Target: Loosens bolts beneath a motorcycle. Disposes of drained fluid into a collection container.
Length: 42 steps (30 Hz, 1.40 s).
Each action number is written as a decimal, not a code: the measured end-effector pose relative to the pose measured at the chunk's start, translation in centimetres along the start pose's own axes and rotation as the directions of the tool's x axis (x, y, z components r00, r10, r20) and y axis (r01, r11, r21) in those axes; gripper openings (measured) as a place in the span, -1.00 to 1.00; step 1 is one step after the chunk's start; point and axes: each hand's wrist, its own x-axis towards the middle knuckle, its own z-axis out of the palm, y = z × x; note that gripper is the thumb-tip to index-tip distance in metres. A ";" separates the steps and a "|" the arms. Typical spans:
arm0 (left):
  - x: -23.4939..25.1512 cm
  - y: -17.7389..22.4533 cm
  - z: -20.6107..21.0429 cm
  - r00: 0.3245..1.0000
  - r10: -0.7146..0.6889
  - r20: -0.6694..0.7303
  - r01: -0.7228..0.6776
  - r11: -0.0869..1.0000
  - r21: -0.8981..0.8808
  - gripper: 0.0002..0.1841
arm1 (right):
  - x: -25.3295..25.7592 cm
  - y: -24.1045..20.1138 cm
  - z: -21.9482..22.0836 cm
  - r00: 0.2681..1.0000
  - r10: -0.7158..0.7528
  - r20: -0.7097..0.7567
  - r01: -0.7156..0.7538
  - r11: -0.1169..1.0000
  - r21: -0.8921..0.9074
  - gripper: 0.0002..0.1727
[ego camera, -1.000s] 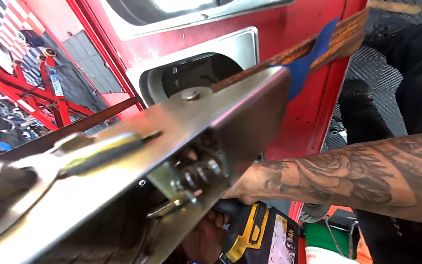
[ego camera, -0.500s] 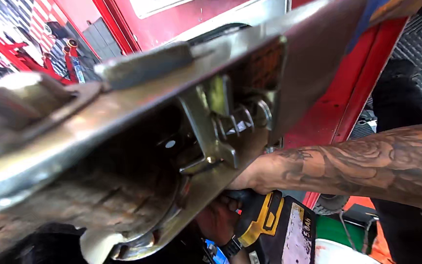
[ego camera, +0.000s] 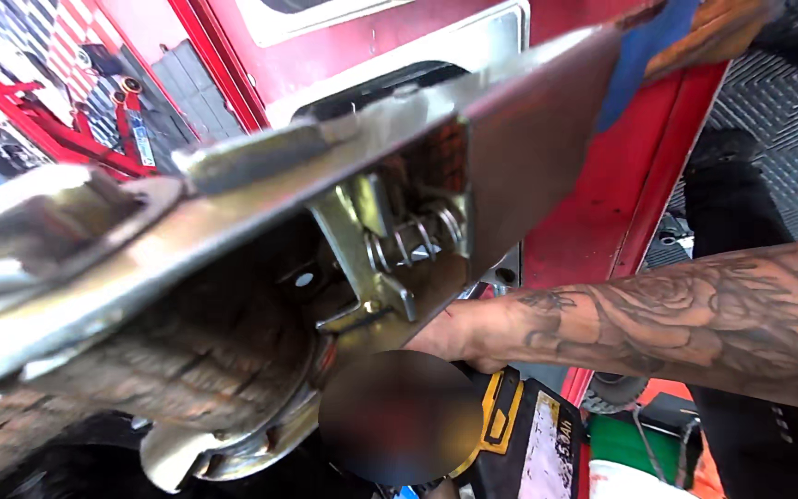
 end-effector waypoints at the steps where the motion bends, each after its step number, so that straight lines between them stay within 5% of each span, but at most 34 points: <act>1: -0.2 0.4 4.1 0.965 0.039 -0.260 -0.002 0.990 0.143 -0.22 | 0.3 0.0 -0.1 0.999 0.025 -0.023 -0.025 1.000 0.008 -0.47; 2: -0.1 0.8 6.1 0.928 0.038 -0.371 0.051 0.972 0.229 -0.18 | 0.3 0.0 0.2 0.998 0.029 -0.059 -0.029 1.000 0.005 -0.47; 6: -0.2 1.0 5.6 0.969 0.053 -0.243 0.001 0.976 0.216 -0.20 | 0.0 0.0 1.1 0.974 0.026 -0.226 -0.027 1.000 0.001 -0.47; 8: 0.4 0.5 1.7 0.988 0.113 0.105 -0.124 0.987 0.103 -0.19 | -0.2 0.1 0.8 0.978 0.006 -0.209 -0.008 1.000 -0.008 -0.49; 10: -0.1 0.1 2.5 0.986 0.092 -0.142 -0.069 0.985 0.159 -0.33 | -0.8 -0.2 0.3 0.998 -0.043 -0.047 0.040 0.998 -0.049 -0.52; 11: -0.2 -0.2 0.6 0.996 0.035 -0.083 -0.028 0.996 0.080 -0.41 | -1.6 -0.5 1.1 0.998 -0.065 -0.026 0.063 0.996 -0.061 -0.54; 12: 0.0 -0.2 -0.8 1.000 -0.019 -0.006 0.019 0.998 0.053 -0.47 | -2.7 -1.0 3.5 0.987 -0.074 -0.141 0.068 0.997 -0.046 -0.60; 14: 0.1 0.4 -1.3 0.990 -0.133 0.044 0.133 0.991 0.008 -0.46 | -4.4 -2.1 10.0 0.830 -0.029 -0.557 0.037 0.999 0.003 -0.71; 17: -0.1 0.7 1.1 0.981 -0.154 -0.121 0.155 0.988 0.004 -0.30 | -4.7 -2.3 11.6 0.740 0.020 -0.672 -0.029 1.000 -0.003 -0.66; 19: 0.1 0.4 1.9 0.993 -0.009 -0.118 0.022 0.994 0.103 -0.35 | -4.8 -2.2 10.8 0.770 -0.002 -0.638 -0.015 1.000 -0.023 -0.69; 20: 0.2 -0.1 1.3 0.995 0.050 -0.087 -0.040 0.993 0.114 -0.40 | -4.9 -2.3 9.3 0.842 -0.013 -0.539 0.000 1.000 -0.023 -0.72; 22: 0.6 -0.7 -1.1 0.993 0.067 0.102 -0.070 0.997 0.030 -0.46 | -3.3 -1.7 3.3 0.998 -0.042 -0.056 0.042 0.999 0.003 -0.65; 23: 0.7 -0.8 -1.1 0.987 0.092 0.131 -0.096 0.995 0.023 -0.45 | -2.4 -1.2 2.1 0.996 -0.060 0.070 0.058 0.998 0.026 -0.61; 24: 0.6 -0.8 -0.7 0.989 0.107 0.098 -0.109 0.994 0.021 -0.39 | -3.0 -1.1 3.7 0.995 -0.074 -0.063 0.076 0.997 0.025 -0.63; 26: 0.2 -0.8 0.5 0.987 0.152 -0.045 -0.147 0.983 0.110 -0.32 | -4.9 -2.1 9.6 0.850 -0.068 -0.522 0.064 0.998 -0.026 -0.72; 28: 0.2 -0.7 0.5 0.987 0.151 -0.060 -0.143 0.982 0.120 -0.38 | -5.5 -2.9 11.1 0.754 -0.051 -0.655 0.024 0.998 -0.050 -0.71; 31: 0.1 -0.5 2.6 0.968 0.176 -0.180 -0.152 0.979 0.139 -0.45 | -4.9 -2.0 10.4 0.770 -0.053 -0.636 0.016 0.998 -0.064 -0.65; 35: -0.2 -0.7 -0.4 0.998 0.044 -0.038 -0.042 0.998 0.049 -0.48 | -10.9 -7.3 10.8 0.857 0.032 -0.514 -0.091 0.992 -0.090 -0.74; 37: -0.2 -0.9 0.4 0.976 -0.018 -0.219 0.017 1.000 -0.008 -0.38 | -15.7 -11.3 11.7 0.886 0.151 -0.439 -0.206 0.975 -0.082 -0.82; 42: 1.2 -1.5 2.5 0.886 0.278 -0.371 -0.161 0.935 0.315 -0.36 | -12.1 -8.5 7.9 0.917 0.151 -0.369 -0.198 0.976 -0.093 -0.66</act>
